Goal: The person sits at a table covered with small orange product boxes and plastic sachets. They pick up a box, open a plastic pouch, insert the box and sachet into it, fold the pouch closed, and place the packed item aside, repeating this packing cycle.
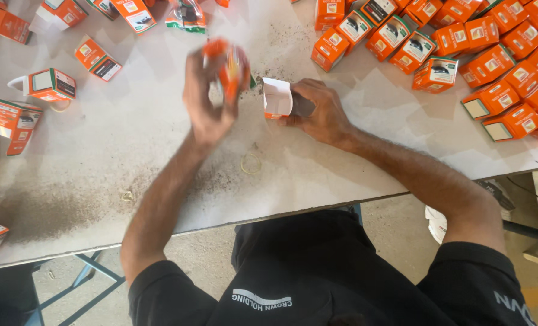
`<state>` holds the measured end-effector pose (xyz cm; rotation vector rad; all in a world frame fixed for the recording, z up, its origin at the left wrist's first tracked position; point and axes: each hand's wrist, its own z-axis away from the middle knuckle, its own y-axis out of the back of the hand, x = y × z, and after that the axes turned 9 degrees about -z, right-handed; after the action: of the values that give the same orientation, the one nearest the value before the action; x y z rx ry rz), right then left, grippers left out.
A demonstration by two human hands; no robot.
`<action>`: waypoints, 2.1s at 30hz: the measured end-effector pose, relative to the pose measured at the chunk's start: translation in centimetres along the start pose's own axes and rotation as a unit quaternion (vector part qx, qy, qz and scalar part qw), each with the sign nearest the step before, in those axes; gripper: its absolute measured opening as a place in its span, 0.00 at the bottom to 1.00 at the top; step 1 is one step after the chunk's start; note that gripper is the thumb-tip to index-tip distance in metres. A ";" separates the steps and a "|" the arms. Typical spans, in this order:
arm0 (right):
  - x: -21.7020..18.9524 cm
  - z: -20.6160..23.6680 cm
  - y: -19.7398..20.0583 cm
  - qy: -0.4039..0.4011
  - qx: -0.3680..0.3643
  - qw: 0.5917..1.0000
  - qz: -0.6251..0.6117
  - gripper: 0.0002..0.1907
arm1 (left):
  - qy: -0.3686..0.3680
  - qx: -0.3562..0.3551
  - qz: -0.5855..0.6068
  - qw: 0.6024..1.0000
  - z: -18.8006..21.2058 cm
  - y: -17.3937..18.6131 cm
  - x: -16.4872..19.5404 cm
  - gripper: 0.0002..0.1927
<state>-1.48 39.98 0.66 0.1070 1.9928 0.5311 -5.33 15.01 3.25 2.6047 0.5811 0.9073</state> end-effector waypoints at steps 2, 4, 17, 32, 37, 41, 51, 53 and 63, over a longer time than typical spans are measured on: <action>0.2 -0.1 -0.3 -0.002 -0.001 1.000 0.011 0.28 | -0.072 -0.006 0.064 0.995 1.6 0.7 1.8 0.32; 0.3 -0.2 -0.3 0.029 -0.004 1.000 0.010 0.28 | -0.246 -0.036 0.010 0.968 2.7 0.3 2.4 0.22; -0.6 -0.2 -0.5 0.028 -0.020 0.998 0.043 0.30 | -0.048 -0.167 -0.170 0.970 4.1 -2.6 3.2 0.21; -1.0 -0.2 -0.8 0.065 -0.001 0.996 0.060 0.30 | 0.233 -0.152 0.093 0.956 2.8 -4.1 2.3 0.23; -0.4 0.6 -1.3 -0.014 0.014 1.000 -0.024 0.37 | 0.236 -0.209 0.049 0.948 2.9 -4.3 1.1 0.16; 0.0 1.2 -1.3 -0.033 0.014 0.995 -0.091 0.32 | 0.255 -0.177 0.013 0.950 3.1 -5.7 -0.5 0.12; -1.4 0.6 -1.0 0.141 -0.050 0.973 0.178 0.33 | 0.297 -0.270 0.345 0.848 3.1 -2.5 -1.4 0.26; -1.5 0.6 -1.0 0.142 -0.056 0.970 0.188 0.34 | 0.380 -0.281 0.410 0.780 2.6 -1.6 -1.8 0.22; -0.9 0.7 -1.1 0.101 -0.032 0.987 0.124 0.18 | 0.356 -0.282 0.209 0.866 1.7 -4.9 -1.1 0.11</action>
<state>-0.30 38.90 0.68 0.2738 2.1715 0.7916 -6.37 18.45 -0.67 1.8284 -0.1263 1.8724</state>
